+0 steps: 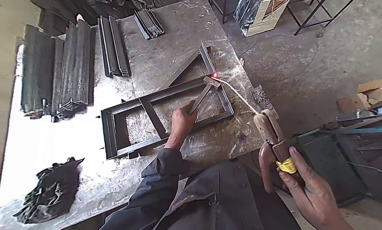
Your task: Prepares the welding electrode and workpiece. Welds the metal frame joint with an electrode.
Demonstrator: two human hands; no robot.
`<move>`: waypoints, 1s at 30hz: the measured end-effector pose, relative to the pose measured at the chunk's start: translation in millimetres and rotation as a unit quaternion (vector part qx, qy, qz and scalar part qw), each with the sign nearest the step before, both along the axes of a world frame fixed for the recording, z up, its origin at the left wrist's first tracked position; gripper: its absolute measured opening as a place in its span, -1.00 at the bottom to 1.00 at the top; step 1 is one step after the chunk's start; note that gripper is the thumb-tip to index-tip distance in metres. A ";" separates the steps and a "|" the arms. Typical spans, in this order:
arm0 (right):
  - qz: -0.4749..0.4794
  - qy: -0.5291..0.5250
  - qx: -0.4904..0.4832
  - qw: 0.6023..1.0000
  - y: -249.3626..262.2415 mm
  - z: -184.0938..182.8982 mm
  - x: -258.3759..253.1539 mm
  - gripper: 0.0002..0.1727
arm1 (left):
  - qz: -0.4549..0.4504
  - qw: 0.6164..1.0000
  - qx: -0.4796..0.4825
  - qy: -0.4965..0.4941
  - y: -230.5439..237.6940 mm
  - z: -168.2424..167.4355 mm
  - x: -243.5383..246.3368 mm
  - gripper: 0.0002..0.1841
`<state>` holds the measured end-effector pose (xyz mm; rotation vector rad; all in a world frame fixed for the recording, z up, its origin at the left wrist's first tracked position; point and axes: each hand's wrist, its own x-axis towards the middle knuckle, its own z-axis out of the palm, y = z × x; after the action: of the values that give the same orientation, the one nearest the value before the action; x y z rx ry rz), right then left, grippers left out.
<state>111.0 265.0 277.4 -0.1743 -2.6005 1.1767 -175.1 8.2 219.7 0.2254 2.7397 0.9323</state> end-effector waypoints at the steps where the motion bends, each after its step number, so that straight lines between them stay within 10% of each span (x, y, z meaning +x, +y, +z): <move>1: -0.002 0.001 0.003 1.000 -1.2 -1.8 -2.2 -0.33 | 0.002 1.000 0.000 -0.002 0.3 -0.1 0.7 -0.63; 30: -0.021 0.009 0.001 1.000 -4.9 2.2 7.8 -0.33 | 0.014 1.000 -0.006 -0.003 -0.6 -4.3 2.0 -0.62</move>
<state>118.8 260.2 279.6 -0.2156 -2.5700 1.1566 -173.0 7.6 215.4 0.1830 2.7487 0.9231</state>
